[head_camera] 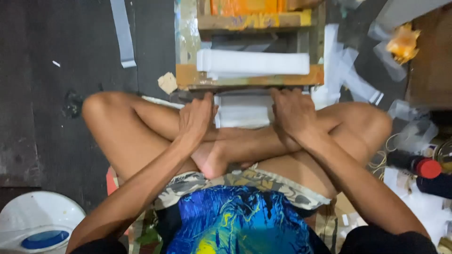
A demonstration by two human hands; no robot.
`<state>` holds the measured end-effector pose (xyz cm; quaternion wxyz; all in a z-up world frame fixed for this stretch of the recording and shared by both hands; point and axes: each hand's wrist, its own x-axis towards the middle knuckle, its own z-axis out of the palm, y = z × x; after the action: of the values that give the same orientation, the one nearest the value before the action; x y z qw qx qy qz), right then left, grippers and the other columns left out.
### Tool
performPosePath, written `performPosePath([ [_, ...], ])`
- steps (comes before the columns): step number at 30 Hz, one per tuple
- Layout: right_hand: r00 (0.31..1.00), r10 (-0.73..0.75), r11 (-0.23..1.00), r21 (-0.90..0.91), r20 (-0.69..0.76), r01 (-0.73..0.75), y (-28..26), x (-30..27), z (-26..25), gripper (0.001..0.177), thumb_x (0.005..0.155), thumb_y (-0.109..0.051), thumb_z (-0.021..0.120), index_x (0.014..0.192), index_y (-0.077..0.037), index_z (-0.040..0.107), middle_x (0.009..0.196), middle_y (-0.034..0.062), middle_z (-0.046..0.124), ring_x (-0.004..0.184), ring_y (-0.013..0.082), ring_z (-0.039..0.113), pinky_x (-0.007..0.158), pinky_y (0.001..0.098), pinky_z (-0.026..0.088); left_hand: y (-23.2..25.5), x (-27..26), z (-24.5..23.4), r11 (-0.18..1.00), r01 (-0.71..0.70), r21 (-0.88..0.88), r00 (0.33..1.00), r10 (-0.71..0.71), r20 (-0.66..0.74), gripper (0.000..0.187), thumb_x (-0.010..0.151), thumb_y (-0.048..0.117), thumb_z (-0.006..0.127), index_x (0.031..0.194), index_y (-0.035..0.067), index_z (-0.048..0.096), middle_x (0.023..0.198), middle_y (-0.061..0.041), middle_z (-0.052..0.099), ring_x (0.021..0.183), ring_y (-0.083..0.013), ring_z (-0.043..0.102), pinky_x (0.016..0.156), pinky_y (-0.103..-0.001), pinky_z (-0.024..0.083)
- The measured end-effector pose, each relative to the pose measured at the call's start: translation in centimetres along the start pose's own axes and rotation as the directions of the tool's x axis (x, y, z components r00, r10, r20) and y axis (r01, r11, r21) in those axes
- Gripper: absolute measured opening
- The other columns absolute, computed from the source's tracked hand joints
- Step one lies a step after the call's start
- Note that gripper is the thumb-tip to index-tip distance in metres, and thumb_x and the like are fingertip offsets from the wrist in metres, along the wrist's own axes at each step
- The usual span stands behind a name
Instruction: The person sits cross-legged on the floor and performs screen printing. They place a white strip of material under a screen frame, use a squeegee to spread orange ink across the screen, and then lift the screen to reveal the printed material. This process is repeated multiple times.
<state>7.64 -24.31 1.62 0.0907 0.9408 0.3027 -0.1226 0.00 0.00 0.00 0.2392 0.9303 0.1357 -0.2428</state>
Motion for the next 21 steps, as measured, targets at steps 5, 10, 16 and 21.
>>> performPosePath([
  [5, 0.997, -0.016, 1.000, -0.025, -0.069, 0.015, 1.3, 0.6, 3.9, 0.014, 0.093, -0.022, 0.067, 0.105, -0.016, 0.069, 0.085, 0.0086, 0.071, 0.082, 0.0340, 0.071, 0.065, 0.0480, 0.058, -1.6, 1.5, 1.6, 0.999, -0.041, -0.025, 0.994, 0.038, -0.105, 0.021, 0.103, 0.028, 0.051, 0.108, 0.013, 0.064, 0.088, -0.023, 0.075, 0.092, -0.0491, 0.073, 0.083, -0.060, 0.058],
  [10, 0.995, -0.018, 0.995, -0.096, -0.096, 0.009, 0.7, 0.5, 3.8, 0.012, 0.092, -0.023, 0.070, 0.102, -0.019, 0.070, 0.082, 0.0055, 0.070, 0.081, 0.0297, 0.071, 0.069, 0.0437, 0.055, -2.1, 1.5, 2.3, 0.992, -0.125, -0.028, 0.984, 0.120, -0.132, 0.019, 0.101, 0.030, 0.051, 0.102, 0.021, 0.068, 0.087, -0.016, 0.075, 0.089, -0.0460, 0.073, 0.080, -0.059, 0.058],
  [16, 0.992, -0.116, 0.988, 0.107, 0.047, 0.111, -1.1, 1.2, 0.2, 0.027, 0.096, -0.030, 0.065, 0.114, -0.012, 0.072, 0.104, 0.0209, 0.072, 0.100, 0.0419, 0.070, 0.086, 0.0557, 0.052, -2.1, 1.1, 2.5, 0.970, -0.088, -0.226, 0.985, 0.050, -0.166, 0.015, 0.092, 0.024, 0.056, 0.095, 0.013, 0.065, 0.088, -0.021, 0.066, 0.094, -0.0499, 0.066, 0.074, -0.057, 0.056],
  [21, 0.928, -0.369, 0.911, 0.181, -0.051, 0.371, -1.3, 1.8, 1.6, 0.024, 0.098, -0.028, 0.057, 0.103, -0.011, 0.074, 0.107, 0.0184, 0.064, 0.095, 0.0420, 0.065, 0.070, 0.0494, 0.054, -1.0, 0.4, 2.9, 0.919, -0.369, 0.139, 0.865, 0.394, -0.311, 0.008, 0.090, 0.017, 0.064, 0.089, 0.010, 0.064, 0.090, -0.009, 0.051, 0.093, -0.0340, 0.056, 0.067, -0.047, 0.049],
])
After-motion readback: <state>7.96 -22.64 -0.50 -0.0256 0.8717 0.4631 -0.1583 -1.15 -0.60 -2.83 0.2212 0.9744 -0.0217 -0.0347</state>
